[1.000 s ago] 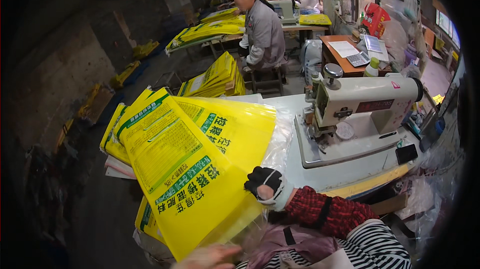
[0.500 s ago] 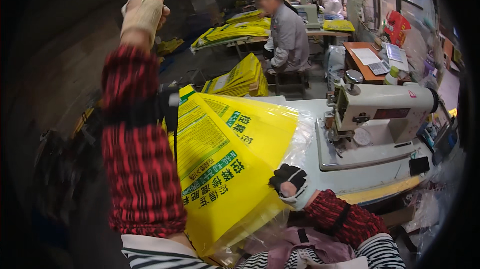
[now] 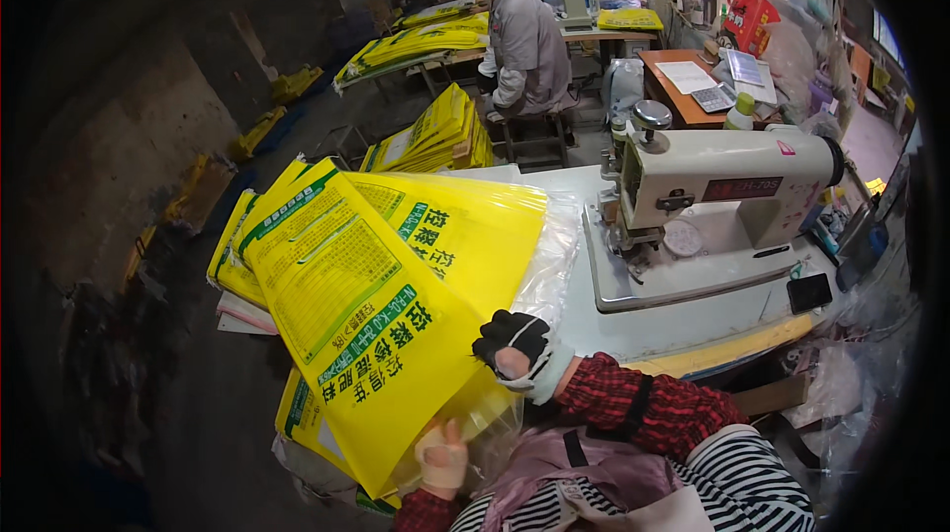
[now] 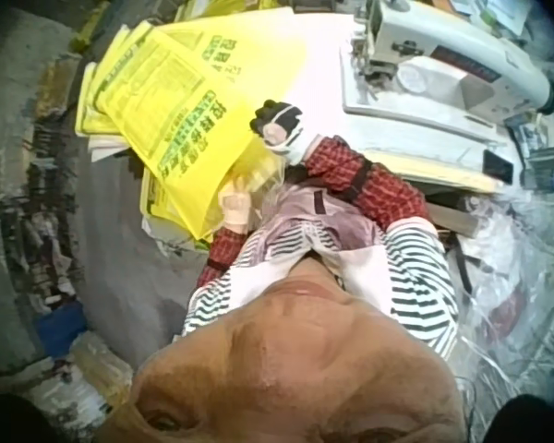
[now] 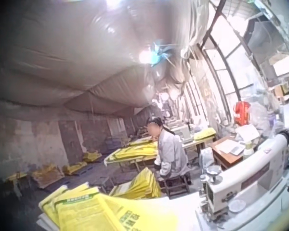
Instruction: The person inserts a clear plastic liner into a yellow bag by hand, folds the top edges together, and places the finished bag onto a stack before repeating the process.
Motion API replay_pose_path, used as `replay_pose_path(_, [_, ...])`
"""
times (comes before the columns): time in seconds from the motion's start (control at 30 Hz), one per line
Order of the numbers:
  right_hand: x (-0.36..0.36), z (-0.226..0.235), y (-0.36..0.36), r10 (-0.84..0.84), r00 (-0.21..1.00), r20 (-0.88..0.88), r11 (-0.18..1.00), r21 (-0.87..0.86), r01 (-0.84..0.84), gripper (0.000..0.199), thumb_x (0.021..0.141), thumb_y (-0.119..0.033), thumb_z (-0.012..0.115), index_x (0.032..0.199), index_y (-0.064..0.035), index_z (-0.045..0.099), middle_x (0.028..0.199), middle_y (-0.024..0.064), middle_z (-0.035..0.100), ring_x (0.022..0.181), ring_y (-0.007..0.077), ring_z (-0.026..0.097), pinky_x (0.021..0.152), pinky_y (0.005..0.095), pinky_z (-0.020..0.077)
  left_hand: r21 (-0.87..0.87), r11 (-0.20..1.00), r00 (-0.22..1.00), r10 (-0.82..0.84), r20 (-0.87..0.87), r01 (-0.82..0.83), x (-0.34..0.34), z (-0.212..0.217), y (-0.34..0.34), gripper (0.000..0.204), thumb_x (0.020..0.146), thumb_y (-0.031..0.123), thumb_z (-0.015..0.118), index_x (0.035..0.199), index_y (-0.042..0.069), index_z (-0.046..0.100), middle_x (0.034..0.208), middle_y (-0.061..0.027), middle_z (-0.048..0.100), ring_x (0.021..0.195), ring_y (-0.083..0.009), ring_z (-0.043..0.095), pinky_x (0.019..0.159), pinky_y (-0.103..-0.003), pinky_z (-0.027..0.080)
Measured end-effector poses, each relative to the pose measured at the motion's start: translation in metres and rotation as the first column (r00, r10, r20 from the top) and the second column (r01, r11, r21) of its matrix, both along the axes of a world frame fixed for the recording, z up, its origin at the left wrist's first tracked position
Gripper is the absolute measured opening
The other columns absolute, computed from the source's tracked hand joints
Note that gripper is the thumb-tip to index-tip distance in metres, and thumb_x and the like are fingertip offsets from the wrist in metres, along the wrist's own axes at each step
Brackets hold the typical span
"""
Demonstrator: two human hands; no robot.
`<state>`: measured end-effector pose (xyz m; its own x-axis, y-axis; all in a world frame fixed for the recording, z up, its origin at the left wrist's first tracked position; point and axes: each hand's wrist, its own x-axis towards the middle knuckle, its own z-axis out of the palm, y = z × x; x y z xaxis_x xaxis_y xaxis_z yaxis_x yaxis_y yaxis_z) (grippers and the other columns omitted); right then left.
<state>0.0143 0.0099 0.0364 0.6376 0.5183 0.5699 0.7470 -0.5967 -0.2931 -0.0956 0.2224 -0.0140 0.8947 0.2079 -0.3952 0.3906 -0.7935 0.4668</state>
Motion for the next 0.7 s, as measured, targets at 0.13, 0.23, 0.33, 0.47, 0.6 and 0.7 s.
replay_pose_path(0.13, [-0.004,-0.001,-0.015,-0.065,0.998,0.006,0.998,0.010,0.065,0.014,0.077,-0.014,0.060,0.087,-0.0063,0.065,0.084,0.0121,0.063,0.084,0.0321,0.062,0.071,0.0424,0.0507,-0.229,0.971,0.981,0.106,0.165,-0.066,0.002,-0.016,0.032,0.042,0.093,0.030,0.059,0.123,0.000,0.060,0.122,-0.0239,0.060,0.114,-0.0393,0.057,0.096,-0.047,0.047])
replay_pose_path(0.23, [-0.006,-0.008,-0.018,-0.056,0.998,-0.013,0.998,0.041,0.057,0.015,0.077,-0.014,0.060,0.088,-0.0058,0.066,0.085,0.0124,0.063,0.085,0.0321,0.061,0.071,0.0424,0.0507,-0.453,0.883,0.921,0.271,0.282,-0.121,0.011,-0.016,0.050,0.042,0.093,0.030,0.059,0.122,0.001,0.060,0.121,-0.0224,0.060,0.112,-0.0378,0.057,0.094,-0.046,0.047])
replay_pose_path(0.33, [-0.008,-0.016,-0.007,-0.009,0.998,-0.057,1.000,-0.001,0.009,0.017,0.077,-0.012,0.059,0.092,-0.0055,0.066,0.086,0.0127,0.063,0.085,0.0323,0.061,0.072,0.0421,0.0509,-0.645,0.749,0.851,0.431,0.300,-0.152,0.025,-0.009,0.060,0.041,0.094,0.031,0.059,0.122,0.001,0.060,0.120,-0.0209,0.061,0.110,-0.0363,0.057,0.093,-0.046,0.047])
replay_pose_path(0.47, [-0.010,-0.020,-0.002,0.067,0.998,0.005,0.997,0.025,-0.067,0.016,0.078,-0.012,0.059,0.091,-0.0056,0.066,0.086,0.0128,0.063,0.084,0.0324,0.062,0.070,0.0425,0.0506,-0.787,0.600,0.780,0.558,0.281,-0.146,0.031,0.003,0.071,0.040,0.094,0.031,0.059,0.121,0.001,0.060,0.118,-0.0189,0.061,0.108,-0.0343,0.058,0.092,-0.044,0.048])
replay_pose_path(0.6, [-0.011,-0.020,-0.009,-0.103,0.987,-0.121,0.994,-0.053,0.097,0.013,0.079,-0.013,0.059,0.089,-0.0048,0.064,0.085,0.0137,0.063,0.082,0.0327,0.062,0.068,0.0437,0.0500,-0.876,0.471,0.711,0.650,0.266,-0.103,0.028,0.016,0.091,0.039,0.095,0.032,0.059,0.120,0.002,0.060,0.117,-0.0169,0.062,0.106,-0.0324,0.058,0.090,-0.043,0.048])
replay_pose_path(0.7, [-0.013,-0.023,-0.007,0.039,0.998,-0.051,0.999,0.028,-0.038,0.015,0.078,-0.014,0.060,0.089,-0.0049,0.063,0.084,0.0136,0.062,0.081,0.0327,0.062,0.068,0.0442,0.0499,-0.928,0.368,0.670,0.704,0.237,-0.059,0.026,0.027,0.107,0.038,0.095,0.032,0.059,0.119,0.002,0.060,0.116,-0.0154,0.063,0.104,-0.0309,0.059,0.089,-0.042,0.048])
